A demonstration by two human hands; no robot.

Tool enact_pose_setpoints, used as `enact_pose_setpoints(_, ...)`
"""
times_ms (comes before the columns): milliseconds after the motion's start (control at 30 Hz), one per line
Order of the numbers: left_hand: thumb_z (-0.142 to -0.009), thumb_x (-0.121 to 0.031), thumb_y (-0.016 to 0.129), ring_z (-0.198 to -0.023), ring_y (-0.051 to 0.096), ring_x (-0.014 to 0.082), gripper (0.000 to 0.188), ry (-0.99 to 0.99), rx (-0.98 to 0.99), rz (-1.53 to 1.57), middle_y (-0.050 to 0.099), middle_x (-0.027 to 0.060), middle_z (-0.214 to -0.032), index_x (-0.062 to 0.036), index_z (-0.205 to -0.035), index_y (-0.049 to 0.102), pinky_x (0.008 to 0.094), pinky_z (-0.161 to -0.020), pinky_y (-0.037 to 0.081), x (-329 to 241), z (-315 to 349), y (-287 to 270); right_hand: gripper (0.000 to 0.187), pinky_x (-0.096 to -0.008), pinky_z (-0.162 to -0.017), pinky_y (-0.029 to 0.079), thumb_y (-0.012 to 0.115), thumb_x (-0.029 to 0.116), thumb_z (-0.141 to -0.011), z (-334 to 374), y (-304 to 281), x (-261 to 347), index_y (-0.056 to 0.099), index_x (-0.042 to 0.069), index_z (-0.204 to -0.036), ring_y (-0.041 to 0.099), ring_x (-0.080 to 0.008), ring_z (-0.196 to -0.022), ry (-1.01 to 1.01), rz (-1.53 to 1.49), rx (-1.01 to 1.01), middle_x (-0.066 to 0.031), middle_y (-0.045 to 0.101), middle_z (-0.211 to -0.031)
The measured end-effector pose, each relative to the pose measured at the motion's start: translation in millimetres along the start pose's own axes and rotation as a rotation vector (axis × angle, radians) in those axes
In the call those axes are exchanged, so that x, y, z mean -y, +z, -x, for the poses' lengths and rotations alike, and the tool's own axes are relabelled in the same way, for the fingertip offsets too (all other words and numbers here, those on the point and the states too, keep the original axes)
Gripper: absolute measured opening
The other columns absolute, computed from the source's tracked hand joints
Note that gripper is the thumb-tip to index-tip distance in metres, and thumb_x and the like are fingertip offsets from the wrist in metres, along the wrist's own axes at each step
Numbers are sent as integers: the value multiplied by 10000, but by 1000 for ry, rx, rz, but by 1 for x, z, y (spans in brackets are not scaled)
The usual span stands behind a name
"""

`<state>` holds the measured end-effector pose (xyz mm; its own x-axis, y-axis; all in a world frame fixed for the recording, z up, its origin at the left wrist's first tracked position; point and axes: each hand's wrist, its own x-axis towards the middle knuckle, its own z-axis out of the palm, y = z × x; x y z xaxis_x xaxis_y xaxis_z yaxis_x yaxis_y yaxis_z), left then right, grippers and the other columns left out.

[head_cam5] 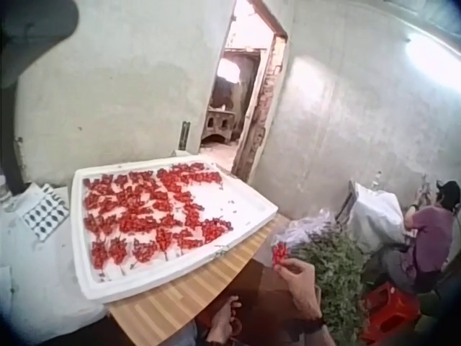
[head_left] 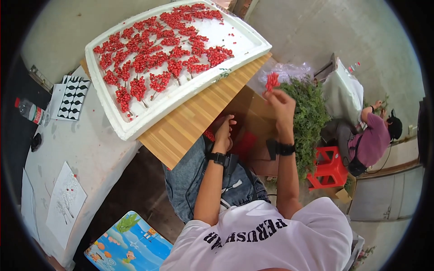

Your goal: The recorder is assembling small red berry clusters onto stems and placing them into a box.

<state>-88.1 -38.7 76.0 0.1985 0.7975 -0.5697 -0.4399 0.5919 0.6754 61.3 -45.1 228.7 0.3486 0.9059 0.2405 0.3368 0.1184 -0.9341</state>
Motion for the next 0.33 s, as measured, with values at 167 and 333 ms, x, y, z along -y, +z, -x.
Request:
enact_pose_setpoints(167, -875, -308, 631, -560, 473, 31, 212, 57, 4, 19, 651, -32, -728, -129, -956, 712, 180, -452, 313, -2, 4, -1, 229, -239, -675, 527, 671, 139, -861, -68, 30, 87, 676, -64, -968, 677, -141, -803, -174, 190, 98, -109, 714, -903)
enact_pose_setpoints(333, -844, -276, 675, -570, 499, 24, 204, -15, -30, -8, 655, -25, -737, -122, -974, 709, 176, -449, 338, 4, 9, -2, 352, -229, -685, 534, 711, 210, -831, -139, 74, 104, 667, 11, -1118, 685, -161, -751, -340, 510, 332, -110, 720, -867)
